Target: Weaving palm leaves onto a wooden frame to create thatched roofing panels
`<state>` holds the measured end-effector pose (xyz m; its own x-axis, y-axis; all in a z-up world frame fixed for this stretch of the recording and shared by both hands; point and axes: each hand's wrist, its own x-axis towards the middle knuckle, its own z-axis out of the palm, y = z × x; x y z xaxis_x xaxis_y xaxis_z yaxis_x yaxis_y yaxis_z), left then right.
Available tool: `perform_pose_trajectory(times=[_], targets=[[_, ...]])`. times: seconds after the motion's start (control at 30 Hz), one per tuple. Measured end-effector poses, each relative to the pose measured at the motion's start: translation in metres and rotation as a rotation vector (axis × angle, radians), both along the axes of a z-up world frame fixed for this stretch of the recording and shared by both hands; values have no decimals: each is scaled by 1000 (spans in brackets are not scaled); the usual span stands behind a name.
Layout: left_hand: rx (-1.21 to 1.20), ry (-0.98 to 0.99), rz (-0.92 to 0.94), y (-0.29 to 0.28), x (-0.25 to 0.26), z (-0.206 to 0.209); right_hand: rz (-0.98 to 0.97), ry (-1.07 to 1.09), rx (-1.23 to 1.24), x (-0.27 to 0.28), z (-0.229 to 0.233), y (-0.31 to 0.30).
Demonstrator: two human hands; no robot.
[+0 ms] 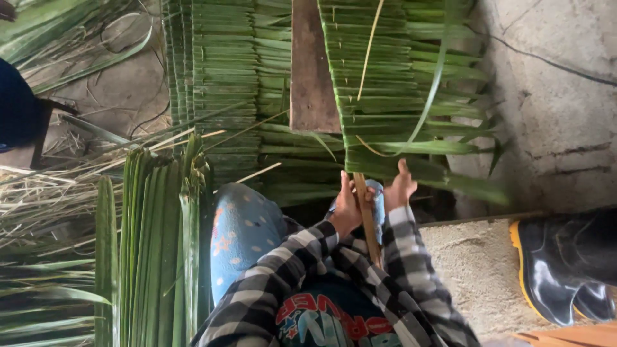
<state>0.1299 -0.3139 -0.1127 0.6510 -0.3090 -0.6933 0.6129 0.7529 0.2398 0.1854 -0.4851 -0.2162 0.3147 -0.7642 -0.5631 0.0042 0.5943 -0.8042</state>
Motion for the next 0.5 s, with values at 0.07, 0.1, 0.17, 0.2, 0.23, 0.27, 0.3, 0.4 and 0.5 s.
perform_pose_trajectory(times=[0.07, 0.1, 0.17, 0.2, 0.23, 0.27, 0.3, 0.4, 0.5], targets=[[-3, 8, -7, -4, -2, -10, 7, 21, -8, -10, 24, 10], [-6, 22, -17, -5, -4, -16, 11, 48, -17, -17, 35, 16], [16, -5, -33, -1, -5, -11, 12, 43, -17, -2, 16, 3], [31, -29, -54, -1, -7, -9, 9, 40, -24, 2, 7, -6], [31, -27, -58, -3, -5, -15, 5, 42, -24, 8, 12, -4], [8, -9, -47, -4, -4, -21, -5, 33, -49, 14, 17, -1], [-14, 9, -36, -6, -3, -27, -15, 25, -74, 19, 22, 1], [-33, 2, -21, -7, -3, -35, -58, -2, -48, 19, 33, 13], [-20, 6, -36, -5, -4, -29, -77, 25, -43, 11, 7, 2]])
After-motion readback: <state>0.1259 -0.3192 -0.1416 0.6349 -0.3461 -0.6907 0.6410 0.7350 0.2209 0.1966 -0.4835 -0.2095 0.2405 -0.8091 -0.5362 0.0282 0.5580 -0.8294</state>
